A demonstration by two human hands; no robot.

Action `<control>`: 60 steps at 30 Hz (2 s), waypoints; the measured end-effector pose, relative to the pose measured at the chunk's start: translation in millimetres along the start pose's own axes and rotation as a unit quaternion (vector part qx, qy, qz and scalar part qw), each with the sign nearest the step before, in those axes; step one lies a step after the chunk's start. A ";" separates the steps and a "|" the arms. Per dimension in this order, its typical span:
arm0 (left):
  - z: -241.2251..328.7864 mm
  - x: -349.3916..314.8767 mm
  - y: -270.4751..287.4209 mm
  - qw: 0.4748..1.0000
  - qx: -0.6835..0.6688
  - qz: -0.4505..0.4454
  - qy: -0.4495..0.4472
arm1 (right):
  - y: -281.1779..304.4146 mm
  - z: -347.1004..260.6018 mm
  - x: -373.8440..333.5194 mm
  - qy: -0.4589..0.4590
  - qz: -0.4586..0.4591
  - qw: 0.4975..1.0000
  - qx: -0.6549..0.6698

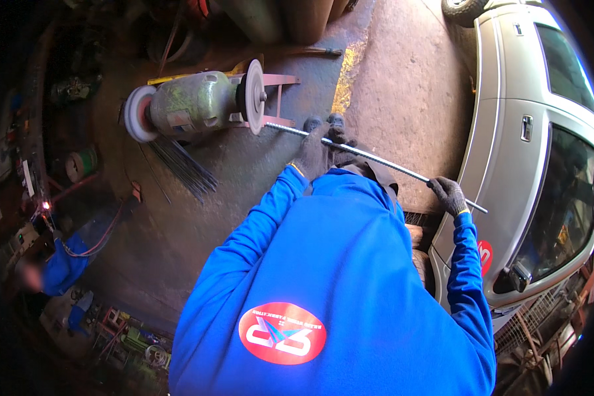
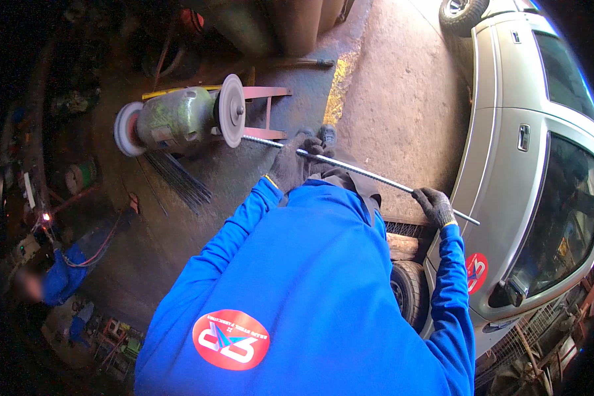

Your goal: The person uses a bench grinder to deburr and smooth the ends of long metal rods. They hold each rod with both hands, pressing it against the spinning wheel to create sparks, then rotate the rod to treat different sides. After processing, the person places the rods into a pile on the floor.

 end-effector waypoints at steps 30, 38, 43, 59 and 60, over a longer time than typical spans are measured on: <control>10.6 17.7 -18.7 0.992 -0.009 0.042 -0.117 | 64.9 -28.0 98.4 0.155 0.072 0.973 -0.154; 10.5 30.8 2.7 0.982 0.075 0.052 -0.165 | 63.7 -18.6 108.1 0.140 0.058 0.976 -0.154; 11.2 23.8 -13.7 0.983 -0.132 0.085 -0.090 | 64.5 -20.0 109.2 0.133 0.059 0.977 -0.159; 13.8 26.9 -9.3 0.979 -0.157 0.098 -0.080 | 65.3 -22.5 108.8 0.135 0.063 0.975 -0.162; 14.1 31.4 -0.4 0.979 -0.162 0.092 -0.083 | 65.0 -21.5 109.2 0.137 0.063 0.975 -0.165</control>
Point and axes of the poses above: each hand's wrist, its own x-axis towards the middle knuckle, its own y-axis out of the back of the hand, z = x × y, the point moved 2 cm from there along x, towards the middle knuckle, and after that the axes turned 2 degrees about -x, right-handed, at the moved point
